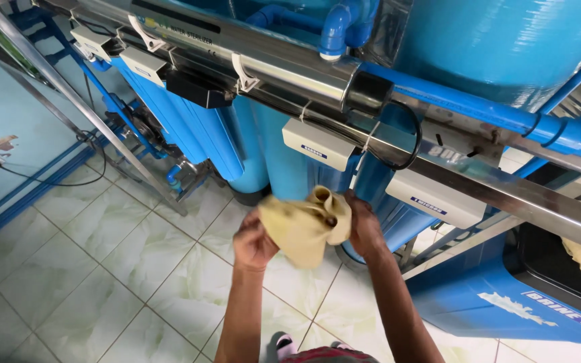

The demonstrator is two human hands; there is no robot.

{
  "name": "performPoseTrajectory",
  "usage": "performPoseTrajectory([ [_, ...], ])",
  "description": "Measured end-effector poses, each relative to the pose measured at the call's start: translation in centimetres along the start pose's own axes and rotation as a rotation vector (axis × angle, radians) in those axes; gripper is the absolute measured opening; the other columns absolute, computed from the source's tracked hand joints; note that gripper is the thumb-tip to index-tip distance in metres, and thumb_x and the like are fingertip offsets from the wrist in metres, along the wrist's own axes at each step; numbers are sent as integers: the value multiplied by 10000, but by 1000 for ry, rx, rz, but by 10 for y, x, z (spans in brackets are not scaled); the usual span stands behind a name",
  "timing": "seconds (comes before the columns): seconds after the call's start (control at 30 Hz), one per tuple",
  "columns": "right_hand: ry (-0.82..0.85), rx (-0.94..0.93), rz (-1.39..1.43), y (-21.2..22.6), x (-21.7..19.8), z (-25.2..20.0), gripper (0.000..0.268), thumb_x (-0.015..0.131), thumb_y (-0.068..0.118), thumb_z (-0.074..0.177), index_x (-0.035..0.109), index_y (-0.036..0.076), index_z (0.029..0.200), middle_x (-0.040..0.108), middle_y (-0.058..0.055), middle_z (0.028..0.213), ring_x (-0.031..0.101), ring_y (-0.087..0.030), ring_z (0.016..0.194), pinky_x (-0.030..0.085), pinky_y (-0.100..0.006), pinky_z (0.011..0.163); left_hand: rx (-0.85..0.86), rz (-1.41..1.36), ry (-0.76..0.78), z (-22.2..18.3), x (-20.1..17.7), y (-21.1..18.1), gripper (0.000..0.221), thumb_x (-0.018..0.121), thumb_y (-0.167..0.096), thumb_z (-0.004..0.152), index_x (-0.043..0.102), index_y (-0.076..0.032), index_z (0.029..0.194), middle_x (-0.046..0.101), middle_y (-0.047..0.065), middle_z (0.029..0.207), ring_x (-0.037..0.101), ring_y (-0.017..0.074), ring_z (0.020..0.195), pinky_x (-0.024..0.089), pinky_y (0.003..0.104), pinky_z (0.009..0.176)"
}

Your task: Wiping down water filtration tanks, pipes, and valves with a cloth.

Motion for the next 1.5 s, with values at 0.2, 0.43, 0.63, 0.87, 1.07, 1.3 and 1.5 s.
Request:
performPoseTrajectory([
  [0.2,6,73,-47,-25,25,-8,326,520,348,1035,678,66,1078,658,-66,825,575,-177,599,439,-355,509,47,-283,-391,17,-44,52,458,671,-261,892,630,-43,1293,713,158,1197,684,303,1071,567,445,892],
  [0.43,5,338,51,-55,26,-30,217,520,323,1007,600,122,1032,618,-29,875,572,-170,713,494,-370,657,479,286,-350,74,-54,24,499,682,19,893,547,-33,1370,662,89,1239,664,227,1108,577,374,907],
  [0.63,40,262,-94,-24,83,-38,204,523,289,1008,596,105,1056,623,-31,889,567,-164,732,484,-379,679,468,284,-446,140,-54,14,463,665,-85,1002,522,-25,1438,630,79,1194,601,193,1001,524,344,803],
  [0.87,-29,242,-38,-28,74,-36,277,473,323,1010,612,97,1093,664,-50,955,619,-186,824,521,-407,745,535,211,-528,123,-2,24,526,643,-153,979,441,-110,1463,617,22,1292,608,141,1137,517,296,961],
  [1.07,-43,204,22,-58,30,-16,330,461,351,1032,611,81,1150,694,-67,1083,652,-216,943,540,-412,827,596,88,-571,143,-34,34,491,593,-253,1036,442,-57,1460,539,97,1253,521,219,1062,437,372,871],
  [1.3,-125,194,62,-60,20,-15,276,495,279,1037,601,56,1161,663,-77,975,617,-222,836,506,-430,759,637,274,-709,116,15,28,492,535,-313,1024,461,-67,1444,568,66,1280,548,197,1140,445,363,993],
  [1.5,13,162,127,-117,-46,3,251,536,239,990,566,20,1110,624,-121,877,592,-264,751,525,-449,697,818,831,-749,85,80,18,493,583,-177,979,464,10,1420,507,184,1327,496,339,1252,380,435,1105],
])
Point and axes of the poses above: each hand's wrist, its own z-axis towards the middle knuckle, its own x-axis out of the palm, y = z × x, the point moved 8 cm from there along z, towards the middle knuckle
